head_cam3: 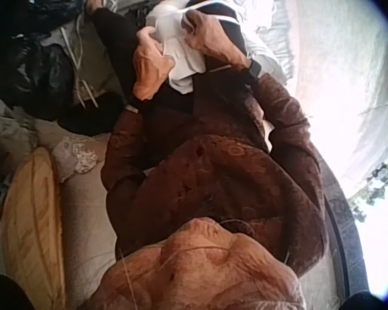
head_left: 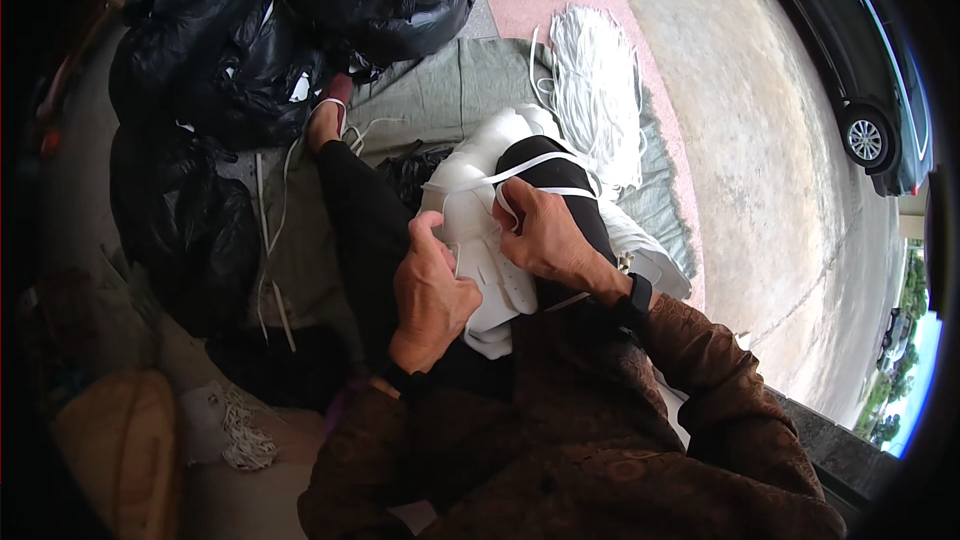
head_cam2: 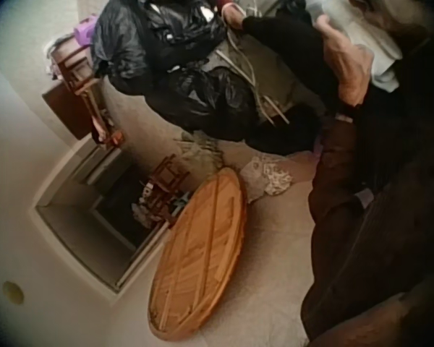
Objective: The recorder is lacing a series of white sneakers while sitting on an outdoor porch.
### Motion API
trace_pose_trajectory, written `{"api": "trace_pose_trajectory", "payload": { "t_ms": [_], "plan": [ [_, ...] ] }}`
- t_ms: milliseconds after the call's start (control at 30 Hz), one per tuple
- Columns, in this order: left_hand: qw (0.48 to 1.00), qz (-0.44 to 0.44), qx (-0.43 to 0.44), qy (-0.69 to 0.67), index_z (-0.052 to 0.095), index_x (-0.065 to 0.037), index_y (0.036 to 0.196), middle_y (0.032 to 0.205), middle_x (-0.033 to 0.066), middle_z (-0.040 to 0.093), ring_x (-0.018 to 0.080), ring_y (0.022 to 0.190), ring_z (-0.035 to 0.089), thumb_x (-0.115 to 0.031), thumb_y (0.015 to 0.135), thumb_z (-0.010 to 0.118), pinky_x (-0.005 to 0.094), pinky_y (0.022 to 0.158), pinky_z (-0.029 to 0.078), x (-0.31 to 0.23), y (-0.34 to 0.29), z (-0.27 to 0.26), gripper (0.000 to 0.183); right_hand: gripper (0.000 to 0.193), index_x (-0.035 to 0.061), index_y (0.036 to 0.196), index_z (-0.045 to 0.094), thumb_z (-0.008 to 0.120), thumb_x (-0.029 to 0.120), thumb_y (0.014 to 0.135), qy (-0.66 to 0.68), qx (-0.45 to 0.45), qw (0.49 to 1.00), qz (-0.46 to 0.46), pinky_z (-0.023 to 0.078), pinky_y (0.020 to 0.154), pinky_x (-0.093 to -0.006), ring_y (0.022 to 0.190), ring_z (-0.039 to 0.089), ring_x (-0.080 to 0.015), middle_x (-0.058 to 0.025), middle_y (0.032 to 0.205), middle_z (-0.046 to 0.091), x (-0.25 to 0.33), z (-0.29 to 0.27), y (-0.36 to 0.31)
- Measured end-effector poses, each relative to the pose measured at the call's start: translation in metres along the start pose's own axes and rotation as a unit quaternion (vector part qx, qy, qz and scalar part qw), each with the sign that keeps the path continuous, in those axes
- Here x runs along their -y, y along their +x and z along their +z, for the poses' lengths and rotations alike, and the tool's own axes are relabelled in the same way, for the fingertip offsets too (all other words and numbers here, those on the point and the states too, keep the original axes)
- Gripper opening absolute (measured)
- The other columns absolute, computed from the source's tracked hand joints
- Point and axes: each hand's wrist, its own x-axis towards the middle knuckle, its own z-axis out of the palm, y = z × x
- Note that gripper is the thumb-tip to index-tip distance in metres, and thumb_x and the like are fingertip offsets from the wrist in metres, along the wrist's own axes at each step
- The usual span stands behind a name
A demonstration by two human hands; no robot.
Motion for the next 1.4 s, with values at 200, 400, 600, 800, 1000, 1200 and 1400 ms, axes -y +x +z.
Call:
{"api": "trace_pose_trajectory", "payload": {
  "t_ms": [200,400,600,800,1000,1200,1400],
  "plan": [
    [0.999,0.034,-0.017,0.017,0.041,-0.001,0.126,0.074,0.0094,0.051,0.0273,0.061,0.054,0.006,0.062,0.06,0.0377,0.062,0.049,-0.002,-0.002,-0.002,0.068,0.017,0.0002,0.083,0.051,0.061,-0.001,0.07,-0.006,0.004,0.999,-0.033,0.047,0.06,-0.0329,0.062,0.058,-0.0233,-0.0114,0.07,0.056,0.002,0.005,0.004],
    [0.97,0.183,-0.098,0.128,0.036,0.0,0.135,0.09,0.0154,0.059,0.0361,0.076,0.061,0.008,0.065,0.064,0.0445,0.071,0.051,-0.009,-0.001,-0.013,0.075,0.041,0.0012,0.103,0.051,0.078,0.005,0.072,-0.005,-0.069,0.998,-0.006,0.052,0.062,-0.0344,0.061,0.062,-0.0241,-0.0094,0.068,0.059,-0.009,0.011,-0.005],
    [0.989,0.114,-0.037,0.088,0.037,0.0,0.133,0.097,0.0232,0.066,0.037,0.088,0.069,0.006,0.069,0.068,0.0429,0.076,0.056,-0.005,-0.009,-0.01,0.072,0.117,0.0042,0.153,0.013,0.087,0.01,0.063,-0.123,-0.014,0.991,-0.052,0.038,0.111,-0.0497,0.133,0.035,-0.0532,-0.0363,0.146,0.024,0.023,0.023,-0.015],
    [0.995,-0.036,-0.03,-0.093,0.04,0.003,0.119,0.089,0.0167,0.066,0.0251,0.078,0.068,0.005,0.062,0.073,0.039,0.072,0.054,0.015,-0.002,0.006,0.065,0.113,0.0072,0.154,0.013,0.08,0.004,0.063,-0.119,0.024,0.992,0.019,0.036,0.114,-0.051,0.137,0.029,-0.0539,-0.0349,0.147,0.022,0.013,0.038,-0.008],
    [0.991,0.091,-0.091,0.046,0.043,0.001,0.116,0.085,0.0153,0.063,0.0313,0.072,0.065,0.004,0.062,0.072,0.0419,0.068,0.052,0.013,-0.009,0.018,0.062,0.112,0.0068,0.154,0.012,0.079,0.005,0.064,-0.101,-0.013,0.994,0.031,0.038,0.111,-0.0512,0.135,0.032,-0.0554,-0.0378,0.146,0.022,0.002,0.044,-0.012],
    [0.996,0.002,-0.085,-0.035,0.045,0.0,0.116,0.081,0.014,0.065,0.025,0.073,0.067,0.006,0.063,0.072,0.0365,0.066,0.053,0.017,0.001,0.021,0.06,0.113,0.0035,0.153,0.014,0.083,0.008,0.064,-0.094,0.013,0.994,0.045,0.036,0.114,-0.0475,0.137,0.032,-0.054,-0.0387,0.147,0.021,0.001,0.032,-0.008],
    [0.995,-0.004,-0.092,-0.046,0.051,0.004,0.109,0.078,0.0131,0.066,0.0211,0.07,0.066,0.009,0.06,0.071,0.032,0.063,0.054,-0.002,0.024,0.019,0.054,0.11,0.0073,0.154,0.016,0.083,0.006,0.066,-0.039,-0.011,0.998,0.05,0.041,0.111,-0.0463,0.136,0.036,-0.0492,-0.031,0.149,0.024,-0.007,0.021,-0.001]
  ]
}}
